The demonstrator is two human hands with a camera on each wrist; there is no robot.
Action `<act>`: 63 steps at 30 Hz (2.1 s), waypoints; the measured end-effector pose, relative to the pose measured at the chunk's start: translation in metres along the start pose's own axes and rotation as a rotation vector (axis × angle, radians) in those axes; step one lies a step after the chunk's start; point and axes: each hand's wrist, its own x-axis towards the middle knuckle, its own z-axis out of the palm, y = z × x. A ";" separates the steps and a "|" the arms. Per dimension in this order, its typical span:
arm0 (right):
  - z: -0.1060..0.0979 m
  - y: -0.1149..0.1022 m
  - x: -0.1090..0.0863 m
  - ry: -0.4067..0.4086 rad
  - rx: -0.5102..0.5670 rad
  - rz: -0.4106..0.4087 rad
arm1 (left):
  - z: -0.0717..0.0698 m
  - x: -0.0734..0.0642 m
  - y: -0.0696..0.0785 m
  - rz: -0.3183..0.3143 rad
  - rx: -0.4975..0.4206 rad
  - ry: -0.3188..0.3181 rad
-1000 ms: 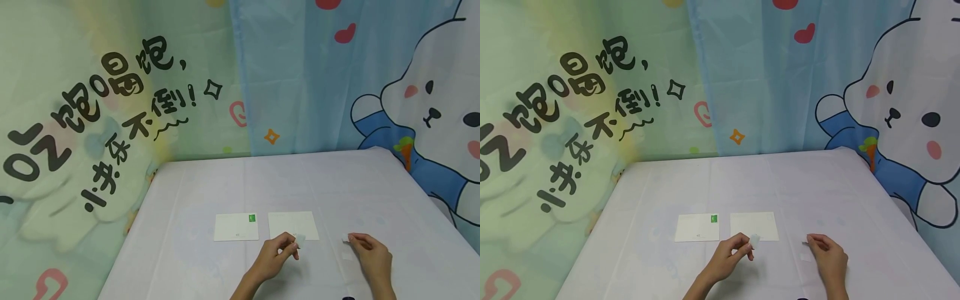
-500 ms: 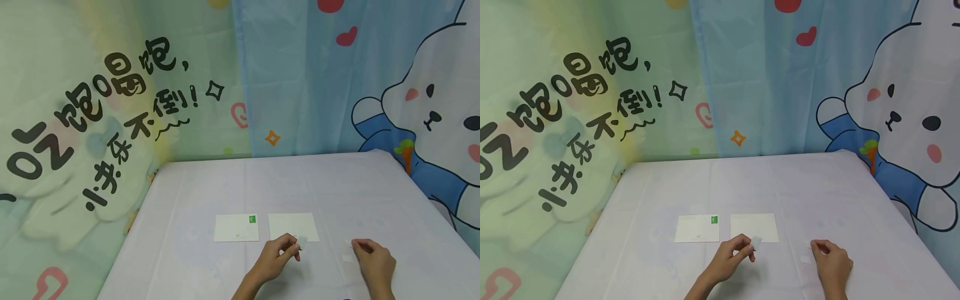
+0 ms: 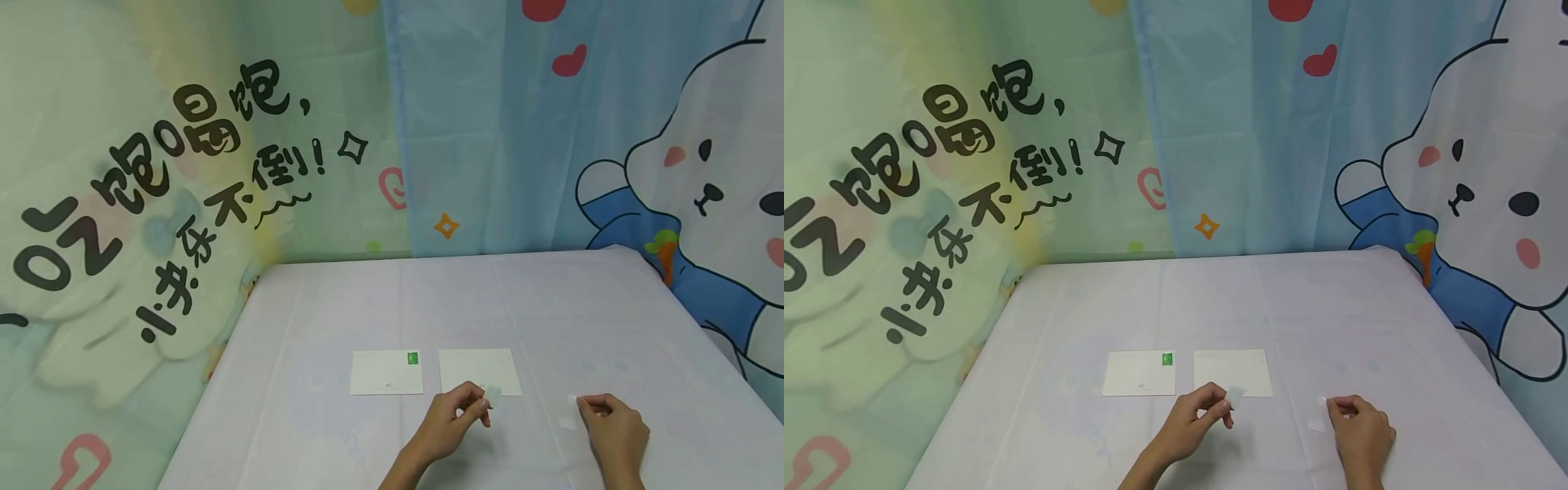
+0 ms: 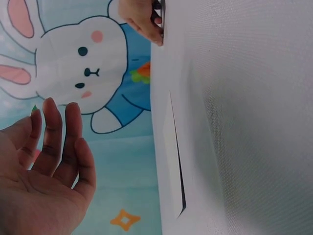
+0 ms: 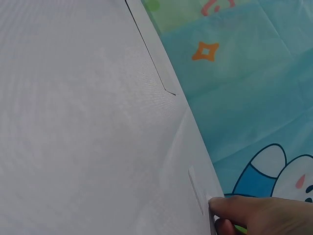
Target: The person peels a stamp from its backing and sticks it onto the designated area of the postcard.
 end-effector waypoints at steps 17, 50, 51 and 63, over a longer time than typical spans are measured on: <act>0.001 0.004 0.001 0.010 0.022 -0.007 | -0.003 0.000 -0.001 0.001 -0.013 0.015; 0.029 -0.030 -0.008 0.040 0.439 -0.494 | -0.009 0.001 0.002 -0.003 -0.027 0.033; 0.035 -0.030 -0.009 0.043 0.450 -0.534 | -0.009 0.001 0.002 -0.004 -0.029 0.034; -0.026 -0.130 -0.054 -0.129 0.591 -0.711 | -0.010 0.000 0.006 -0.002 -0.022 0.042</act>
